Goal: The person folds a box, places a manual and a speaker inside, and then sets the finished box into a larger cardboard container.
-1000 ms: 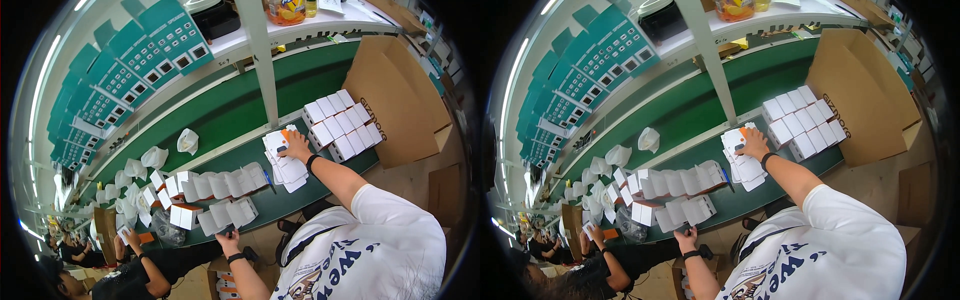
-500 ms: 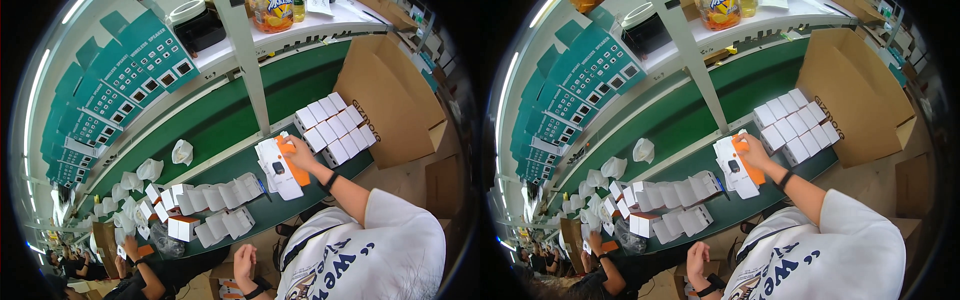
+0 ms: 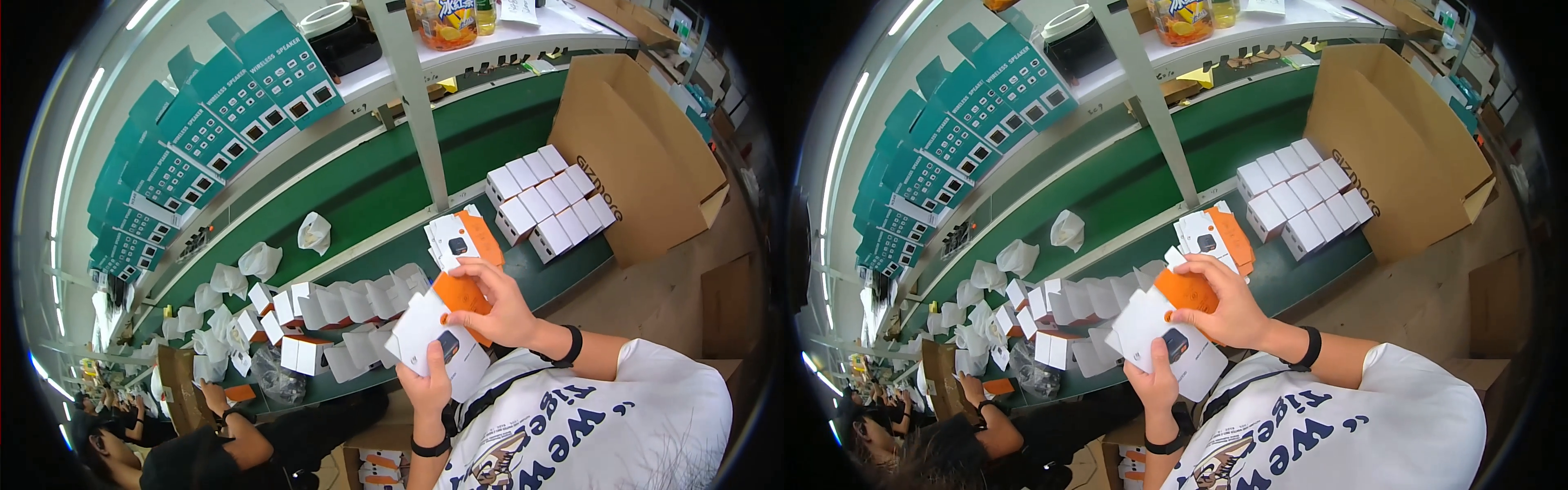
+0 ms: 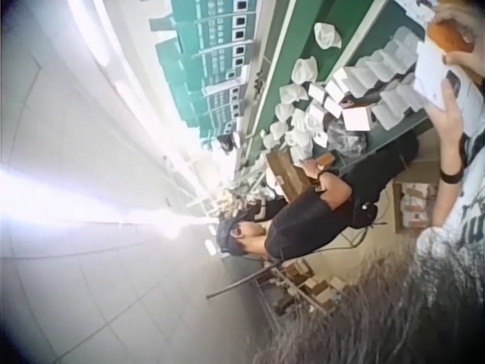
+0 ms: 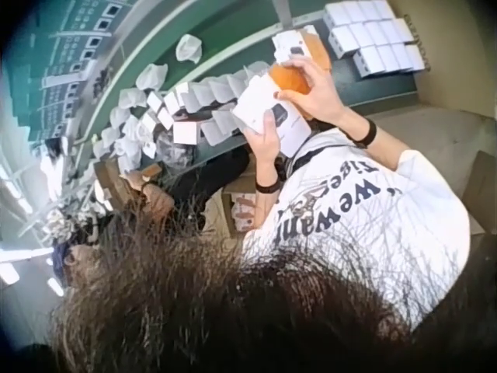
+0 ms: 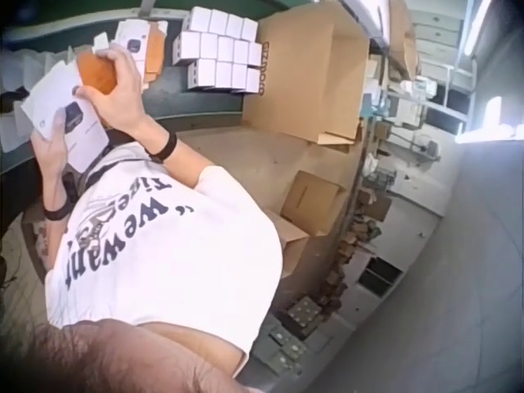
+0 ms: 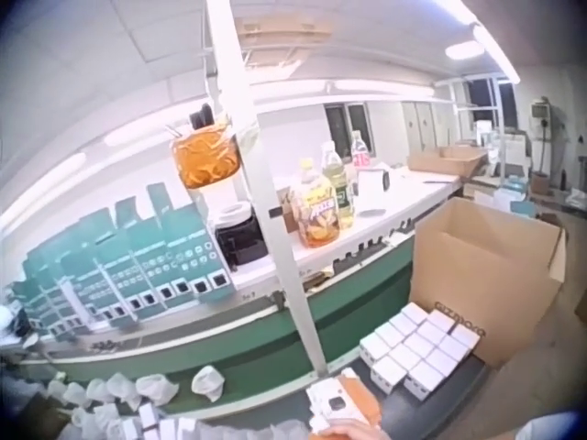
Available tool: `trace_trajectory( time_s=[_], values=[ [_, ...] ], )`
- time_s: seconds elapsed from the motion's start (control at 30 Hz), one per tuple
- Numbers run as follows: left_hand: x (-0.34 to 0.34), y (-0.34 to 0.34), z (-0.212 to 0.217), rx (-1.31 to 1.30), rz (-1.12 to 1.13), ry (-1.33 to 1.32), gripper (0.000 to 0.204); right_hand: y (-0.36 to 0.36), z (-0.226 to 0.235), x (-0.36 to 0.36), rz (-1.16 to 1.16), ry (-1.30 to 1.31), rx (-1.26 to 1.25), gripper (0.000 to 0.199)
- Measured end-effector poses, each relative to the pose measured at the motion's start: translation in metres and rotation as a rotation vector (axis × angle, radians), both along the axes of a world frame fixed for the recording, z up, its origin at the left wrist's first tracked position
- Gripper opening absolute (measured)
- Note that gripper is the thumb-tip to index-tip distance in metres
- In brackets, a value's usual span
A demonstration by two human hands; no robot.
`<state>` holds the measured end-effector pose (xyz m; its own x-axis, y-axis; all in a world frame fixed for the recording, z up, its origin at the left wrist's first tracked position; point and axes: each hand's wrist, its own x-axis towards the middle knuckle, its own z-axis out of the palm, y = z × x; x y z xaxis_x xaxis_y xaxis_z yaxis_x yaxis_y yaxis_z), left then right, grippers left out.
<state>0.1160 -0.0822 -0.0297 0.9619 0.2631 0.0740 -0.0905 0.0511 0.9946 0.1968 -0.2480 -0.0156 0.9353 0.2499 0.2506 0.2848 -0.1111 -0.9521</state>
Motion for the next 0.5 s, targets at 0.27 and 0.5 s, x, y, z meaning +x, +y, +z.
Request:
trace_trajectory(
  time_s=[0.27, 0.5],
  values=[
    [-0.031, 0.012, -0.012, -0.08, 0.105, -0.101, 0.091, 0.021, 0.008, -0.033, 0.335, 0.119, 0.296, 0.05],
    [-0.046, 0.026, -0.007, -0.083, 0.162, -0.236, 0.098, 0.048, 0.019, -0.05, 0.374, 0.146, 0.533, 0.05]
  ],
)
